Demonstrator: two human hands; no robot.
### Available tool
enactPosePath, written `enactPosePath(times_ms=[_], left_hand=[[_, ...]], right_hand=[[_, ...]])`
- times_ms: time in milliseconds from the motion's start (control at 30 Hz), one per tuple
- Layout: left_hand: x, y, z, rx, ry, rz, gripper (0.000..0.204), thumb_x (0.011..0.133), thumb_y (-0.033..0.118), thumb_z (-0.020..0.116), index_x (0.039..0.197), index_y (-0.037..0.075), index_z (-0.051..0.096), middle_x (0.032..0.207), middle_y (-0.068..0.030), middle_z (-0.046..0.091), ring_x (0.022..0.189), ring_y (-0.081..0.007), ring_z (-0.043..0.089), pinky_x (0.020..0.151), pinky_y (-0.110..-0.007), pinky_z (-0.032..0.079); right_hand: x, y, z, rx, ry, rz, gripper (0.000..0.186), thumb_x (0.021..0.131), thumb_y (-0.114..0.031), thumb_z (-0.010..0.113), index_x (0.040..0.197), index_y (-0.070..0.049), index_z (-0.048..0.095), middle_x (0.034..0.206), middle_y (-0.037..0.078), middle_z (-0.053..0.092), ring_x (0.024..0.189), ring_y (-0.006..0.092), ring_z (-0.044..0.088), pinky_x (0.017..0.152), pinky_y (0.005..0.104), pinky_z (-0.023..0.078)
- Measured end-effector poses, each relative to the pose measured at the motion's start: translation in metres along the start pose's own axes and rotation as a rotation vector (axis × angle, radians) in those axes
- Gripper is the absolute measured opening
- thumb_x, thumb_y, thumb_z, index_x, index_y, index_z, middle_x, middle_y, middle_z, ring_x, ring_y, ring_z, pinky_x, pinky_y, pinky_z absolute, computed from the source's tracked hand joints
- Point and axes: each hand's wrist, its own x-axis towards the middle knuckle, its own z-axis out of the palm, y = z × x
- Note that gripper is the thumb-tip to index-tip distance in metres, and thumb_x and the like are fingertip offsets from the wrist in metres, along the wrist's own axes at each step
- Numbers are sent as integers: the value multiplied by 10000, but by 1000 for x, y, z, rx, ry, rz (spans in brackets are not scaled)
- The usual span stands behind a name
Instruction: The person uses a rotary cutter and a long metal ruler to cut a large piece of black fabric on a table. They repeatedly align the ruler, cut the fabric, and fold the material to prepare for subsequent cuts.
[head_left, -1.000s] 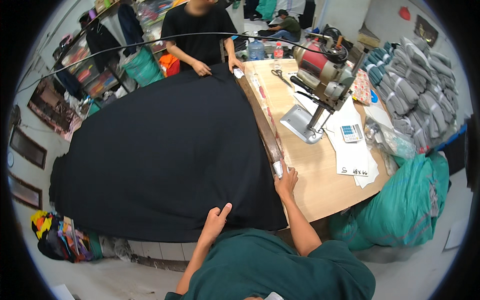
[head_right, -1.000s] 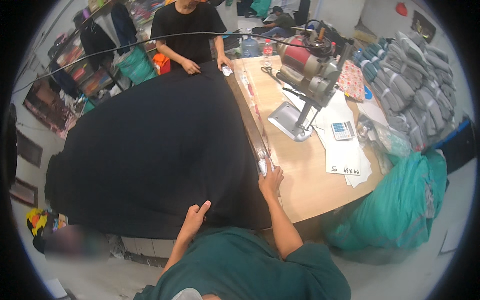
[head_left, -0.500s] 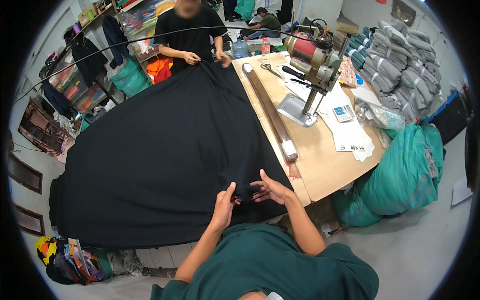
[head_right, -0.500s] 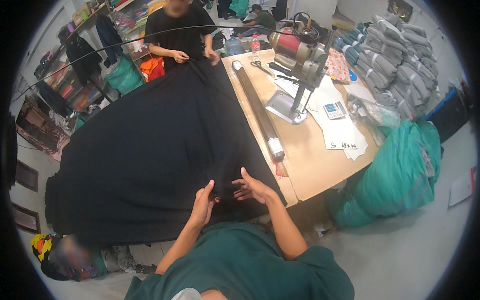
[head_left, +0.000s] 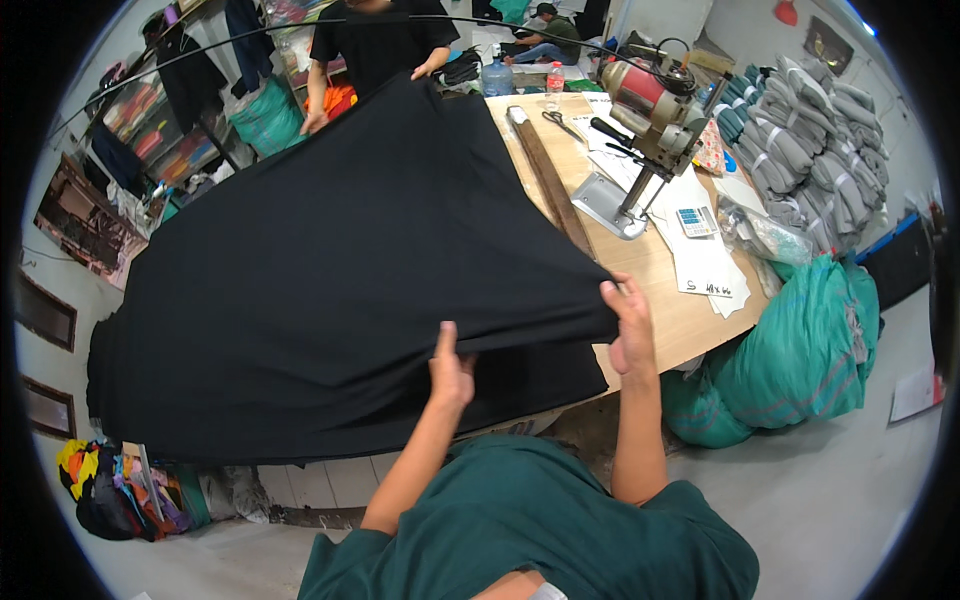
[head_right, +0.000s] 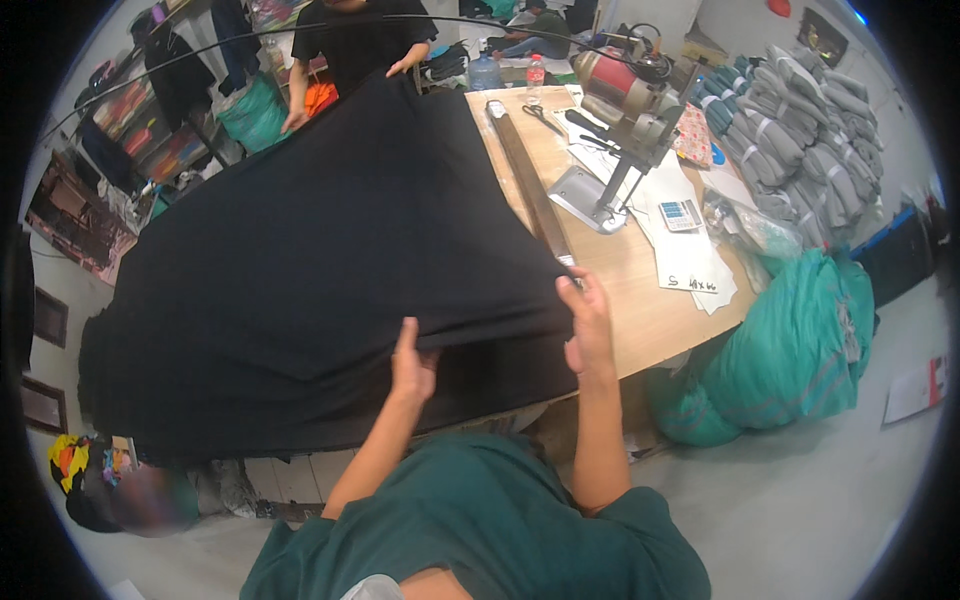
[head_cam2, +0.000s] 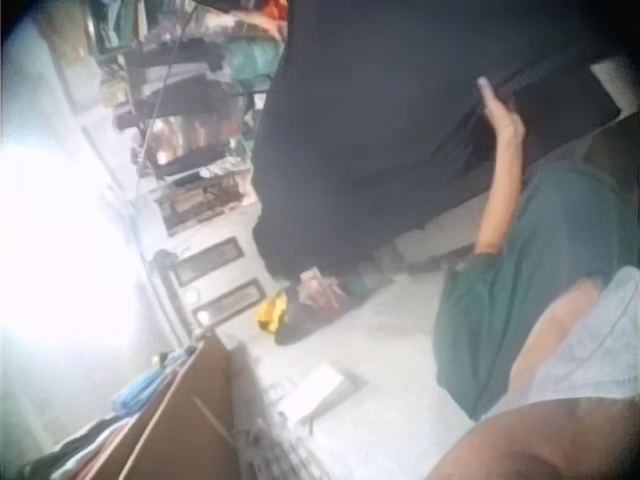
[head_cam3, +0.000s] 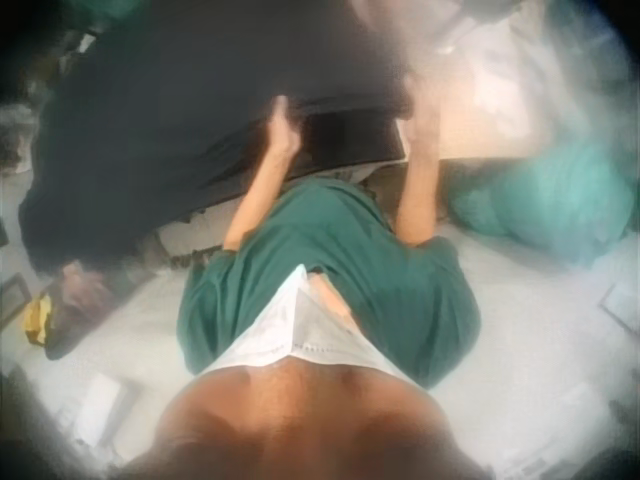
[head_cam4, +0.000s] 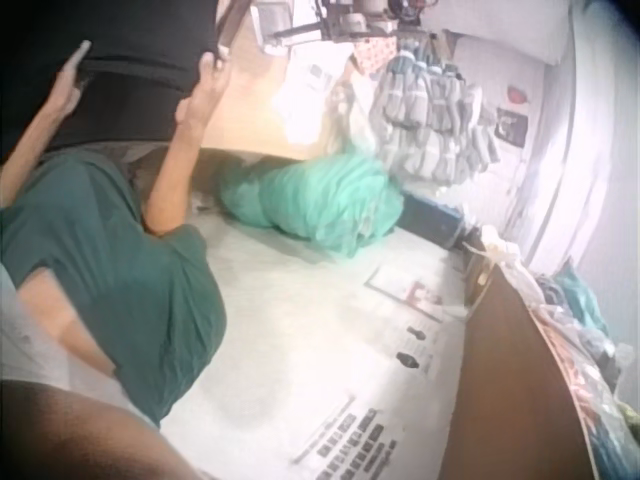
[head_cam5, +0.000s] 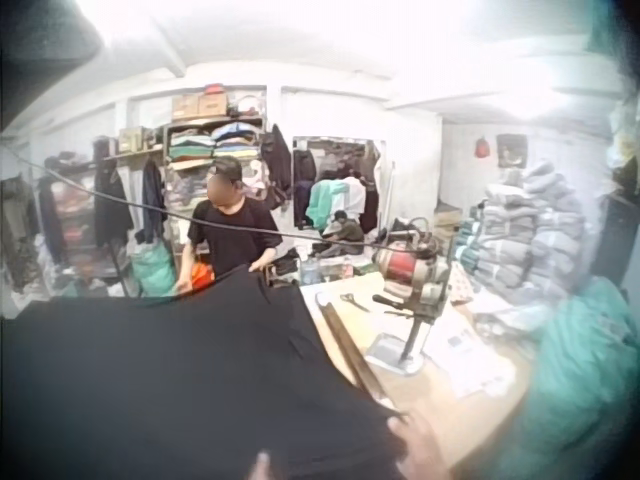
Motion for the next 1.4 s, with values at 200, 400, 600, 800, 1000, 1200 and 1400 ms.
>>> enactPosePath(times_ms=[200,400,600,800,1000,1200,1400], left_hand=[[32,149,-173,-240,492,448,538,975,321,750,1354,-46,643,1384,-155,665,1230,-311,657,1103,-490,534],[19,209,-327,-115,786,595,601,1035,330,685,1376,-155,583,1406,-225,642,1203,-355,672,1080,-503,562],[18,205,-347,113,875,574,640,1067,435,655,1267,-164,551,1335,-251,641,1128,-344,700,976,-471,627],[33,254,-322,263,718,764,734,1059,553,634,1261,-148,550,1334,-223,637,1115,-297,681,994,-413,585],[17,332,-285,594,775,912,804,1082,608,550,1229,-178,633,1289,-207,680,1085,-251,682,991,-370,539],[-6,297,-279,310,800,1120,795,1102,570,524,1280,-199,619,1292,-228,679,1082,-281,683,1015,-376,537],[-12,205,-356,250,939,734,748,1112,546,508,1325,-165,600,1354,-220,649,1175,-302,662,1029,-408,545]], right_hand=[[1,13,-32,-158,46,-108,189,1059,-118,651,1221,-36,598,1124,92,738,1015,139,691,950,300,539],[16,111,-109,-500,132,92,328,1063,-85,597,1366,41,600,1362,157,668,1245,244,620,1097,367,458],[13,177,-135,-952,229,367,594,1067,-221,615,1547,95,466,1571,306,517,1487,383,489,1219,429,380],[38,176,-126,-913,211,31,461,1095,-226,601,1422,100,594,1326,183,693,1227,238,640,1079,361,468],[63,69,-51,-762,148,-245,339,1111,-236,571,1195,74,681,950,133,691,893,193,603,860,345,493],[43,48,-65,-937,359,-408,347,1114,-241,566,1134,92,659,939,194,693,859,237,603,853,366,502],[-6,125,-128,-1131,396,-150,354,1082,-254,588,1141,82,683,1025,304,714,969,449,685,888,453,521]])
